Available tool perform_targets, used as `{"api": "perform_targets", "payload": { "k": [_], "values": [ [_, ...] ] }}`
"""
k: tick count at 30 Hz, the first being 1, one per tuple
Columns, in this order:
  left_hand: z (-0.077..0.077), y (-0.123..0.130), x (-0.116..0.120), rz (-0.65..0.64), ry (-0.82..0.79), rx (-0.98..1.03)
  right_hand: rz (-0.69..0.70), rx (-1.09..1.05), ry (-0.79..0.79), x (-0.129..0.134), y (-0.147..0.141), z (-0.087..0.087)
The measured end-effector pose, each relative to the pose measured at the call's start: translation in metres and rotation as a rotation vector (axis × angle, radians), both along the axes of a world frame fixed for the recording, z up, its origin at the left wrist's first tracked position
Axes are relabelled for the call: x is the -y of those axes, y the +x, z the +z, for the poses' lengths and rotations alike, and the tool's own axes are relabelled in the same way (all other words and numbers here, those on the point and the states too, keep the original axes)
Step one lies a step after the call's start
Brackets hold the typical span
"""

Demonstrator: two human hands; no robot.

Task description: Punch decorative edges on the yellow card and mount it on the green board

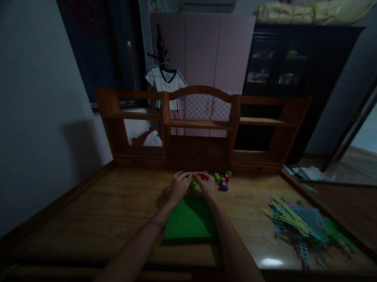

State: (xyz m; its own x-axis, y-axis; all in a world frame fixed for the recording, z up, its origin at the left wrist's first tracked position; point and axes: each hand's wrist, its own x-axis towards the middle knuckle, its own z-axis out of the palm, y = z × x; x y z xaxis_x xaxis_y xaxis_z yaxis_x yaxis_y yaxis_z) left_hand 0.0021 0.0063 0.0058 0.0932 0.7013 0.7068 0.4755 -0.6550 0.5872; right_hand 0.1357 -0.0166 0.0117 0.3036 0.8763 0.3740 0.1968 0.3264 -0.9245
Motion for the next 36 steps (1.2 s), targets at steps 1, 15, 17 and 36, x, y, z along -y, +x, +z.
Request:
{"api": "perform_targets", "payload": {
  "k": [1, 15, 17, 36],
  "values": [
    [-0.0002, -0.0001, -0.0003, 0.005, -0.005, -0.002, 0.007, 0.01, 0.016, 0.0007, -0.0003, 0.0008],
    [0.0056, -0.0064, 0.0046, 0.045, 0.05, -0.083, 0.018, 0.117, 0.077, 0.0048, -0.0033, 0.0046],
    [0.0059, -0.0071, 0.0038, 0.047, 0.044, -0.081, 0.029, 0.109, 0.072, 0.0061, -0.0042, 0.0058],
    [0.0034, -0.0022, 0.0015, 0.033, -0.065, 0.028, -0.003, 0.091, 0.004, 0.0074, -0.0036, 0.0083]
  ]
}}
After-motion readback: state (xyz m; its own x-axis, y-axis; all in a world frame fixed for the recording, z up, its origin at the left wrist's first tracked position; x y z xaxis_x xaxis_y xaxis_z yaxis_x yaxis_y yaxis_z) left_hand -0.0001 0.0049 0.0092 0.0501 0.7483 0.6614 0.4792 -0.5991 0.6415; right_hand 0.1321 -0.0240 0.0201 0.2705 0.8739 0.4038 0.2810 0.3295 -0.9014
